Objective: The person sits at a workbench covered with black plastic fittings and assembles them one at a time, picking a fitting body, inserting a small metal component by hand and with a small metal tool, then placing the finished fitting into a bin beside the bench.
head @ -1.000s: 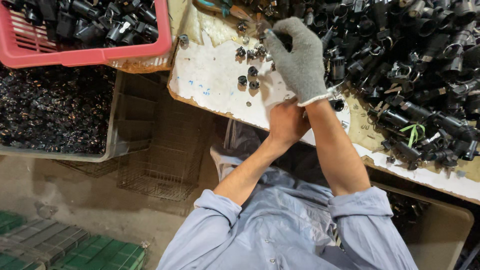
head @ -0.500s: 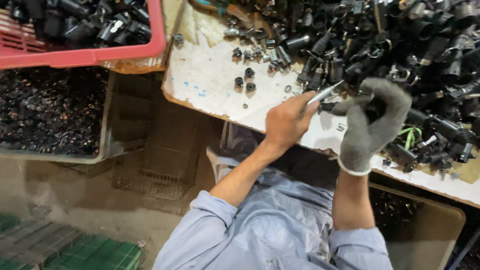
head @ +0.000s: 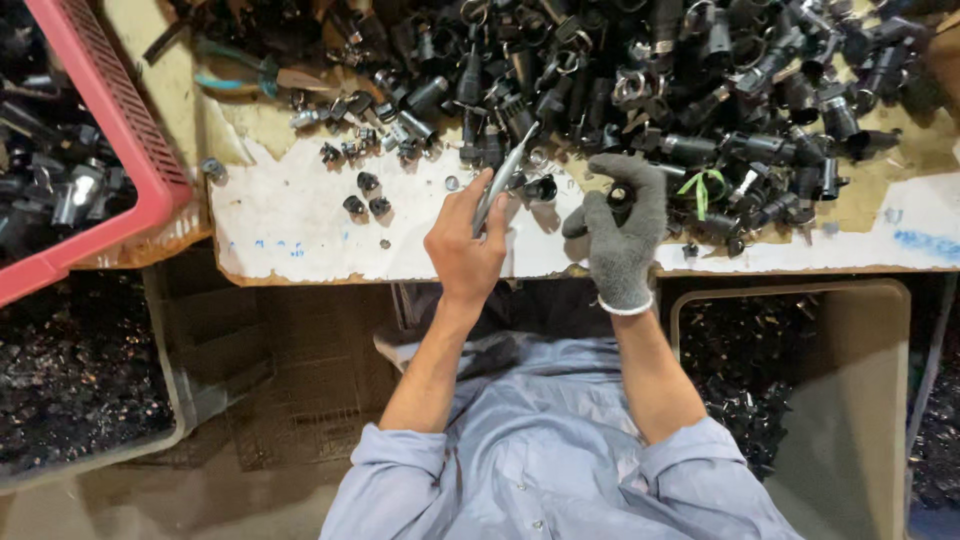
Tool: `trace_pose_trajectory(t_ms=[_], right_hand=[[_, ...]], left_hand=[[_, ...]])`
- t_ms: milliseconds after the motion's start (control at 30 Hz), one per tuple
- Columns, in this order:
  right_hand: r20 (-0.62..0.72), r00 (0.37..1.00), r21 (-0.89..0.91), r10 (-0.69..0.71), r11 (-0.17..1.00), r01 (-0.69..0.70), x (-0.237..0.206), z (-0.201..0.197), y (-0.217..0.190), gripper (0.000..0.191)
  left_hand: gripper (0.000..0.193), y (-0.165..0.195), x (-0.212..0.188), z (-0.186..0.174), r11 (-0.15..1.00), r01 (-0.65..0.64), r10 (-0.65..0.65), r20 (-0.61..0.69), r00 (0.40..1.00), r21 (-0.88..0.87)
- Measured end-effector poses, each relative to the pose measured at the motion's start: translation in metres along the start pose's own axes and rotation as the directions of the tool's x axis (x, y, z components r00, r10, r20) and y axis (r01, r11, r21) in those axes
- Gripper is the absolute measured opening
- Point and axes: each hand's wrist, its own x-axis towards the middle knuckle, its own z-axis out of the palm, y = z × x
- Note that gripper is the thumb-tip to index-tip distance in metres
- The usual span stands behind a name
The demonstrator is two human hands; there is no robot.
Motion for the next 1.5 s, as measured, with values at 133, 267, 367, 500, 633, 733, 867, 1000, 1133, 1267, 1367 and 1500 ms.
trace_pose_trajectory(t_ms=[133,267,367,500,633,733,867,1000,1133,1267,1367,1500], right_hand=[[0.007,0.997,-0.023,0.072,0.997,-0.072,0.002,0.002,0.006,0.031],[0.127,0.930,-0.458,-0.346,0.811,0.364,0.001,0.000,0.006,0.047],[0.147,0.941,-0.464,-0.304,0.819,0.337,-0.006,0.002,-0.007,0.049],[0.374,0.890,-0.539,-0.262,0.719,0.438,0.005,0.008,-0.039,0.040],[0.607,0.736,-0.391,-0.300,0.694,0.605,0.069,0.040,-0.067,0.027],[0.484,0.685,-0.210,-0.545,0.687,0.695,0.124,0.086,-0.079,0.035],[0.276,0.877,-0.026,-0.394,0.909,0.417,0.141,0.141,-0.088,0.073],[0.376,0.845,0.049,-0.381,0.919,0.392,0.076,0.129,-0.078,0.065],[0.404,0.725,-0.178,-0.557,0.730,0.660,0.030,0.089,-0.051,0.043],[0.251,0.826,-0.360,-0.504,0.744,0.564,0.001,0.045,-0.029,0.031],[0.161,0.882,-0.513,-0.443,0.725,0.459,-0.008,0.021,-0.009,0.025],[0.111,0.960,-0.617,-0.258,0.739,0.270,-0.012,0.011,0.019,0.024]], left_hand=[[0.028,-0.006,0.003,-0.001,1.000,-0.014,0.014,-0.008,1.000,0.011],[0.029,-0.009,0.007,-0.001,1.000,-0.012,0.012,-0.001,1.000,0.006],[0.028,-0.010,0.009,0.000,1.000,-0.006,0.006,-0.005,1.000,-0.004],[0.027,-0.013,0.009,0.004,0.999,-0.037,0.037,-0.028,0.999,0.007],[0.033,-0.018,0.012,0.004,1.000,-0.027,0.027,0.006,1.000,0.016],[0.028,-0.020,0.016,0.005,0.999,0.024,-0.024,-0.001,1.000,0.039],[0.030,-0.023,0.017,0.005,0.998,-0.055,0.055,-0.007,0.998,0.021],[0.042,-0.031,0.015,0.004,0.981,-0.147,0.141,-0.053,0.989,-0.125],[0.026,-0.039,0.010,-0.005,0.992,-0.076,0.073,0.031,0.997,0.106],[0.025,-0.031,0.003,-0.006,0.999,0.020,-0.020,0.023,1.000,0.031],[0.027,-0.025,0.000,-0.006,0.999,-0.049,0.047,-0.074,0.996,-0.016],[0.035,-0.032,-0.001,-0.013,0.981,0.114,-0.140,-0.166,0.976,-0.156]])
